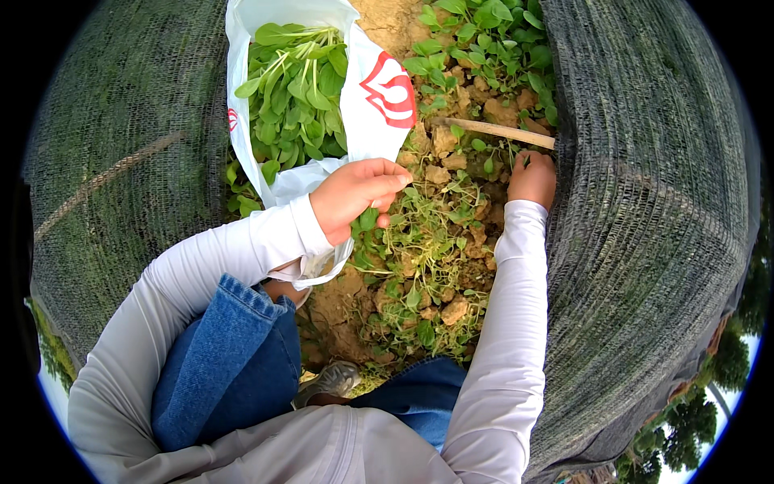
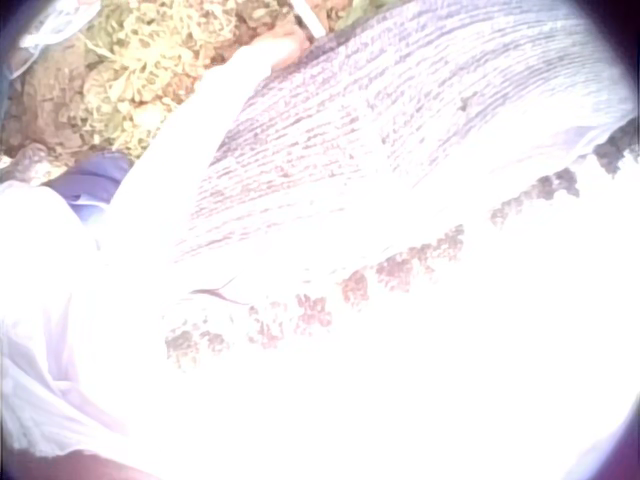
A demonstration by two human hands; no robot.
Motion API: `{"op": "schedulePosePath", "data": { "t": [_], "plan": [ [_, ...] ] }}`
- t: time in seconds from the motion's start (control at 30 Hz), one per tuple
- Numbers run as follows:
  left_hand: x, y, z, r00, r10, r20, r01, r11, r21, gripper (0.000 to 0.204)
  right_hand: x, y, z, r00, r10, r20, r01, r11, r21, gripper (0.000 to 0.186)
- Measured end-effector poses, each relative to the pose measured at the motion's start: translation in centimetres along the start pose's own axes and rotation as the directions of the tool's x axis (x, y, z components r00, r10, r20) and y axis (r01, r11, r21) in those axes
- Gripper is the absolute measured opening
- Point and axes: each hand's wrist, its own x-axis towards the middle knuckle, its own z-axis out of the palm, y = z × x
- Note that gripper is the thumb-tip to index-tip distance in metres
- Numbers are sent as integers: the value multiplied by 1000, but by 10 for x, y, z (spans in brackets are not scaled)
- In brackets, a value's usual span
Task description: The person squats in a garden bed and harvests leafy green vegetables by hand. They pull the plants from the soil, remove roots and excess soil, and place the cleaned greens into a white plastic bag.
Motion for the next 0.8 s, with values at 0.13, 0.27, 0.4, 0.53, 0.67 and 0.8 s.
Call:
{"op": "schedulePosePath", "data": {
  "t": [0.13,0.27,0.4,0.53,0.67,0.8],
  "plan": [
    [1,4,1,998,-55,38,56,997,-43,17,-4,10,-5,991,137,2,-135,979,152,13],
    [2,3,4,998,-57,14,57,998,6,20,-19,4,-26,975,213,59,-219,893,393,14],
    [3,2,8,999,-38,-17,38,998,53,21,-48,-4,-39,983,176,-59,-93,743,663,15],
    [3,6,12,1000,-4,6,4,996,92,22,-80,-36,-69,937,245,250,-330,378,865,12],
    [3,8,18,999,-3,50,-1,996,84,23,-99,-58,-76,918,192,348,-387,224,895,11],
    [8,0,11,990,120,69,-126,986,105,23,-107,-68,-72,905,113,409,-424,212,880,11]
  ]
}}
